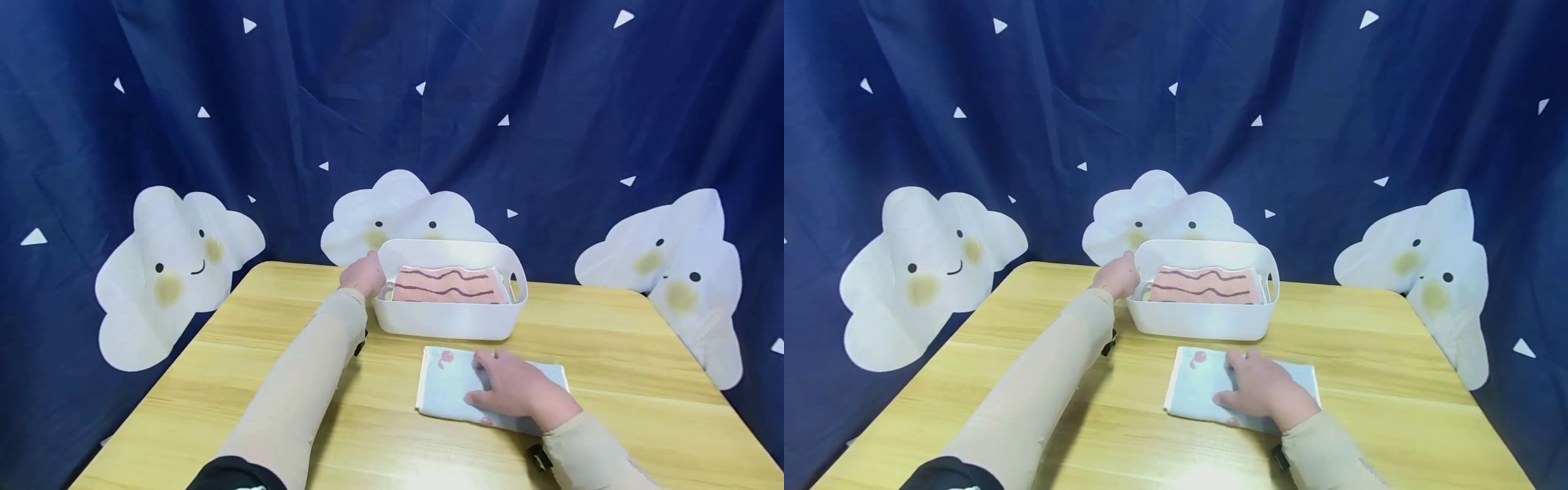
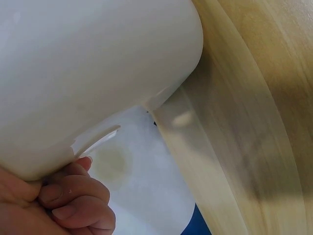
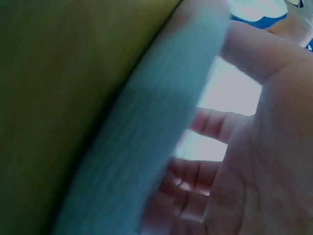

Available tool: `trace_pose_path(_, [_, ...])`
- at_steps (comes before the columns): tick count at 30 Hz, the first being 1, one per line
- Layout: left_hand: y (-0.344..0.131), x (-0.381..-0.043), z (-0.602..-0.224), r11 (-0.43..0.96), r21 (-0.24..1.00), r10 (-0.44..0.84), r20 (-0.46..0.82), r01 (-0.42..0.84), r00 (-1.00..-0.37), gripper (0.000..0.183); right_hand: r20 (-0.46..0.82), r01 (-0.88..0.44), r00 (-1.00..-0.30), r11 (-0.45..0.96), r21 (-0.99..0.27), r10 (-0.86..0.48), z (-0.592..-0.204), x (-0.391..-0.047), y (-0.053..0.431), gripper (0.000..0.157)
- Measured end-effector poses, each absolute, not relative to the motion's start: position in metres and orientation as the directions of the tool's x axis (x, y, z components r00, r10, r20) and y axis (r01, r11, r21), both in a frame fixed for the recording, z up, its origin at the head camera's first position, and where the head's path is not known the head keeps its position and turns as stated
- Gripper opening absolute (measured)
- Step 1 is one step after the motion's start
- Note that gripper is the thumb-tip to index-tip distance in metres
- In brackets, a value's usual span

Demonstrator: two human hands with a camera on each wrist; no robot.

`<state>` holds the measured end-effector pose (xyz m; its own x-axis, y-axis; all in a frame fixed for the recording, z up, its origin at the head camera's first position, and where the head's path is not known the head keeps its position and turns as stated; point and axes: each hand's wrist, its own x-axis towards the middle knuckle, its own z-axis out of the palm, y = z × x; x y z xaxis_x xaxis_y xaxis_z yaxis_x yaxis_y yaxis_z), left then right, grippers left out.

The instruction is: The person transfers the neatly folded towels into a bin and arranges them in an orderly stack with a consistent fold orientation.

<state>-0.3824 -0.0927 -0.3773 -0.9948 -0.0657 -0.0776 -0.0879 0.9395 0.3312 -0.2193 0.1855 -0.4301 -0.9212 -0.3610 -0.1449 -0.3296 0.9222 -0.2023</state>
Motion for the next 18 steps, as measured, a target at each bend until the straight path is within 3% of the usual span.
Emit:
trace_pose_path(4, [-0.092, -0.382, -0.378, 0.94, 0.33, -0.061, -0.079, -0.084, -0.995, 0.051, -0.149, -0.352, -0.905, 0.899, -0.26, -0.398, -0.431, -0.22, 0.17, 0.056])
trace_pose_path(18, [-0.092, -0.38, -0.375, 0.933, 0.349, -0.062, -0.085, -0.088, -0.994, 0.047, -0.143, -0.415, -0.88, 0.881, -0.226, -0.452, -0.432, -0.23, 0.131, 0.058])
